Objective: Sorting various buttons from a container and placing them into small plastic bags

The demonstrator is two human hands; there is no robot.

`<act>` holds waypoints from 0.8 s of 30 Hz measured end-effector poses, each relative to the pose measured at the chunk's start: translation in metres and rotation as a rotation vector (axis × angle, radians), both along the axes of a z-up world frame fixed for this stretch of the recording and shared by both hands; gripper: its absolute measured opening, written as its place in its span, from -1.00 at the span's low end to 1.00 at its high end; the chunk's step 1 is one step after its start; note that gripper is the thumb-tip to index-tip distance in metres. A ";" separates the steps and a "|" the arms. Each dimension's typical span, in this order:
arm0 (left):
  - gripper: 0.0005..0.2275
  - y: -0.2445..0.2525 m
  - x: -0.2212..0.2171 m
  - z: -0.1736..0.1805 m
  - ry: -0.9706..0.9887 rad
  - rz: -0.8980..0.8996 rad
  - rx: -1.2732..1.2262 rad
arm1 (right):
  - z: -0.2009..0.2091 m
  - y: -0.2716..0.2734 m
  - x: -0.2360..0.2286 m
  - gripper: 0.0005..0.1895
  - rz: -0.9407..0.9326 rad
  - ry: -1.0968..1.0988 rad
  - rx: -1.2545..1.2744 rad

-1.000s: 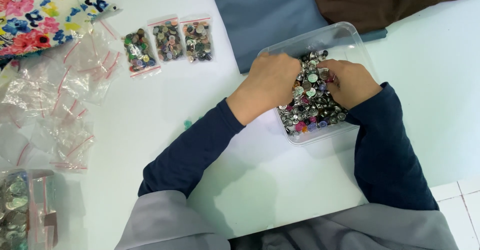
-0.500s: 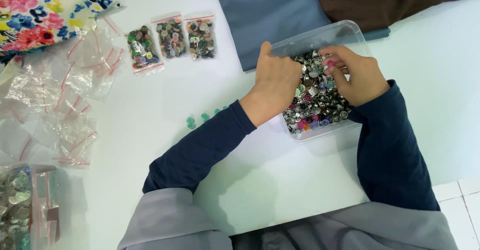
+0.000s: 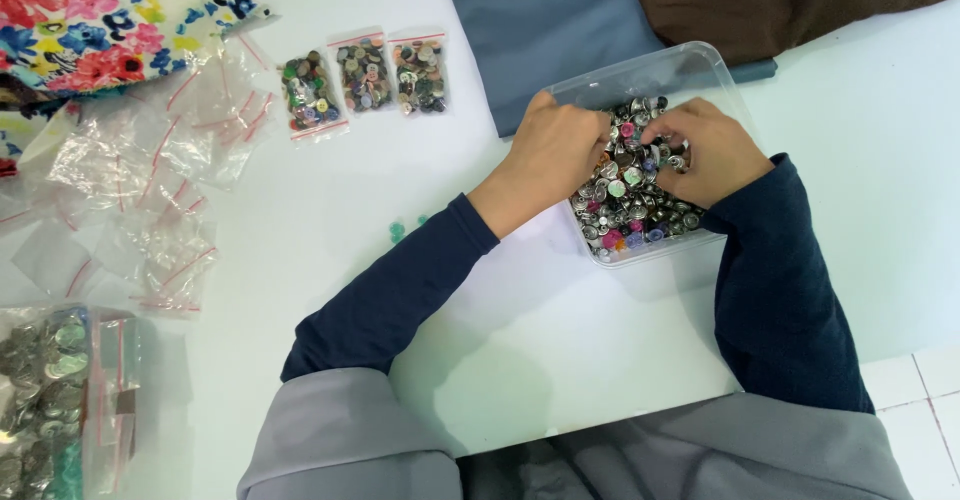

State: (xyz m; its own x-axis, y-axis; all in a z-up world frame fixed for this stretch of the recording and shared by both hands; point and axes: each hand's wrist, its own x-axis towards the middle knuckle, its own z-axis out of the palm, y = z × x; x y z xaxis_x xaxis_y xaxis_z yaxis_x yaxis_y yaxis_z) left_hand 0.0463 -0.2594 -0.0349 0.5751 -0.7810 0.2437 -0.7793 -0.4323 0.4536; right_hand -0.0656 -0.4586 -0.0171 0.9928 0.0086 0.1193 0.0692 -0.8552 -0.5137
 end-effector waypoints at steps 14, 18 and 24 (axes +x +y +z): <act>-0.84 0.012 -0.018 0.022 -0.196 -0.106 -0.105 | -0.009 -0.017 0.007 -0.59 -0.022 0.100 0.162; -0.93 0.018 -0.017 0.027 -0.357 -0.153 -0.177 | 0.006 -0.011 0.003 -0.68 -0.072 0.012 0.179; -0.84 0.096 -0.012 0.069 -0.121 -0.165 -0.519 | 0.021 -0.002 0.003 -0.74 -0.020 -0.009 0.343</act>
State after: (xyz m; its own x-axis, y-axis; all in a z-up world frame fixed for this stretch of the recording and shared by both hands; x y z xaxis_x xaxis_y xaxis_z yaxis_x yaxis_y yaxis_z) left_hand 0.0338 -0.1633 0.0342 0.3993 -0.6182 0.6770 -0.8774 -0.0436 0.4777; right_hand -0.0628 -0.4606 0.0043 0.9912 -0.0535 0.1211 0.0599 -0.6341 -0.7709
